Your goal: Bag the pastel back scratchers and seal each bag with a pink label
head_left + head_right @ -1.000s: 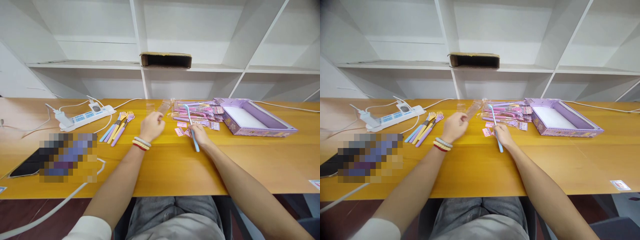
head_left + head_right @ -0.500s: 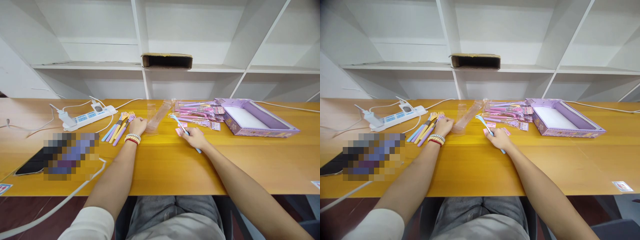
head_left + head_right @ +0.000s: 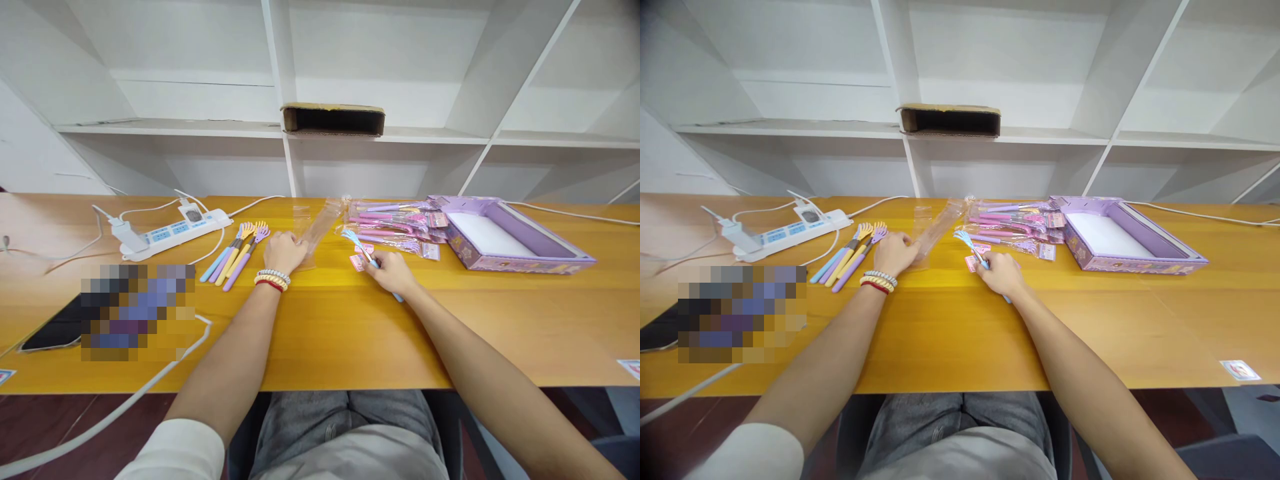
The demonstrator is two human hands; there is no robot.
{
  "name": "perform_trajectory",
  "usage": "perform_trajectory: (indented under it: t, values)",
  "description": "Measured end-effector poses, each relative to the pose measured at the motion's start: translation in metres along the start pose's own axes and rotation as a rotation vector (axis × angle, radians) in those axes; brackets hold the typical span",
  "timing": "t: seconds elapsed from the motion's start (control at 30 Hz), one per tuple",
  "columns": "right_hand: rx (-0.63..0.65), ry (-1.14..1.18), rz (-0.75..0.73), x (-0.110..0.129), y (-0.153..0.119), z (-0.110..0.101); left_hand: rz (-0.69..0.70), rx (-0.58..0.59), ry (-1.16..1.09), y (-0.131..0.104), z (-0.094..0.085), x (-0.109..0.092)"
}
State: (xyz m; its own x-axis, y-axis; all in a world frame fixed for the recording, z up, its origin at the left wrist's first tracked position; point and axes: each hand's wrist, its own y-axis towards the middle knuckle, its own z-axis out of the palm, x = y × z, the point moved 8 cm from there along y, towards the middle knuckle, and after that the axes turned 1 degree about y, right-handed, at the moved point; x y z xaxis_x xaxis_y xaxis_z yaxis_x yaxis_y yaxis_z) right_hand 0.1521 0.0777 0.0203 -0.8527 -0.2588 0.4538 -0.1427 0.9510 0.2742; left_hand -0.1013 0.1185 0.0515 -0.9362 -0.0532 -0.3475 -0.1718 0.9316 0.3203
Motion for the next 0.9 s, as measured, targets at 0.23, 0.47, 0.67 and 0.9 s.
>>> perform_trajectory:
  t: [0.23,0.47,0.67,0.9]
  values:
    - [-0.027,-0.009,0.08,-0.007,0.001,-0.004,0.319,-0.142,-0.002,-0.029,-0.01,-0.058]
    - [-0.055,-0.019,0.133,-0.005,0.001,-0.004,0.764,0.237,-0.106,-0.083,0.047,-0.119]
    - [-0.026,0.007,0.116,0.0,0.001,-0.001,0.802,0.392,-0.092,-0.09,0.062,-0.122]
    - [-0.031,0.048,0.111,0.003,-0.001,-0.002,0.652,0.31,-0.047,-0.073,0.053,-0.11]
